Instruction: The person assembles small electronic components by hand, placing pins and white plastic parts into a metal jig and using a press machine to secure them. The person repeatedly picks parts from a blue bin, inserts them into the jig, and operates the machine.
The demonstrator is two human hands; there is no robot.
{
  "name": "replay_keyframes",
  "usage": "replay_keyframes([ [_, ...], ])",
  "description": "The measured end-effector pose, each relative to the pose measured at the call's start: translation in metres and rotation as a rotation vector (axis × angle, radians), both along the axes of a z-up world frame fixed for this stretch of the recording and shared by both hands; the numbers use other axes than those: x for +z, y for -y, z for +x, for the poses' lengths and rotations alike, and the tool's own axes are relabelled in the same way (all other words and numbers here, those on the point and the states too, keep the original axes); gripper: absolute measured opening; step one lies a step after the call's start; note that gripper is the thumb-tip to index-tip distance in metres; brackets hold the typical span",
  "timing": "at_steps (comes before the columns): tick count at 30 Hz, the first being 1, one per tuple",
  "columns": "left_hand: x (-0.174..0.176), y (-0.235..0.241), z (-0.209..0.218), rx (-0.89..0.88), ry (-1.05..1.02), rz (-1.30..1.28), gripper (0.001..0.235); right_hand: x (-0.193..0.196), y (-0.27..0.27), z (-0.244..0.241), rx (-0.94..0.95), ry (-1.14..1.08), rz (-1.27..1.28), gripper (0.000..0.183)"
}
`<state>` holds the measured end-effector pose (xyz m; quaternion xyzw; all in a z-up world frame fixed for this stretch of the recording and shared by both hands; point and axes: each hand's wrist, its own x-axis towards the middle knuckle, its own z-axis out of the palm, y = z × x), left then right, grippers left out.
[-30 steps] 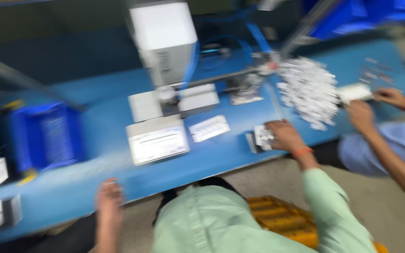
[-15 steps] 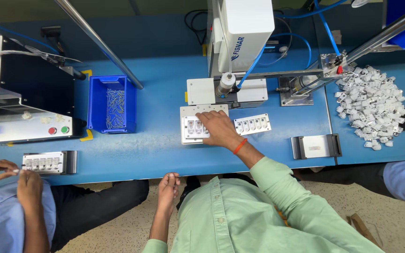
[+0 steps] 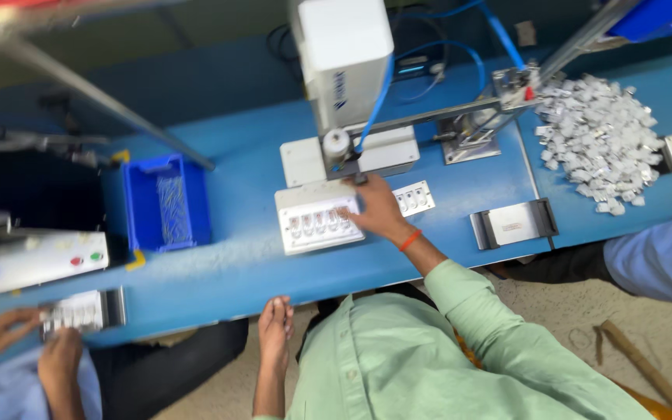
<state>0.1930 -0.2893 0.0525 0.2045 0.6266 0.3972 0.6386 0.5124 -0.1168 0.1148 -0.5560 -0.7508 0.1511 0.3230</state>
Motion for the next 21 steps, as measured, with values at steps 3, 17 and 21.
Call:
replay_keyframes([
  [3,0.006,0.006,0.002,0.074,0.028,-0.010,0.031,-0.041,-0.026,0.043,-0.287,-0.385,-0.117,0.039],
  [17,-0.054,0.037,-0.015,0.219,0.194,-0.080,0.031,-0.042,-0.158,0.097,-0.235,0.054,0.094,0.067],
  [21,-0.057,0.033,-0.020,0.213,0.129,-0.087,0.030,-0.042,-0.040,0.070,-0.394,-0.172,0.265,0.026],
])
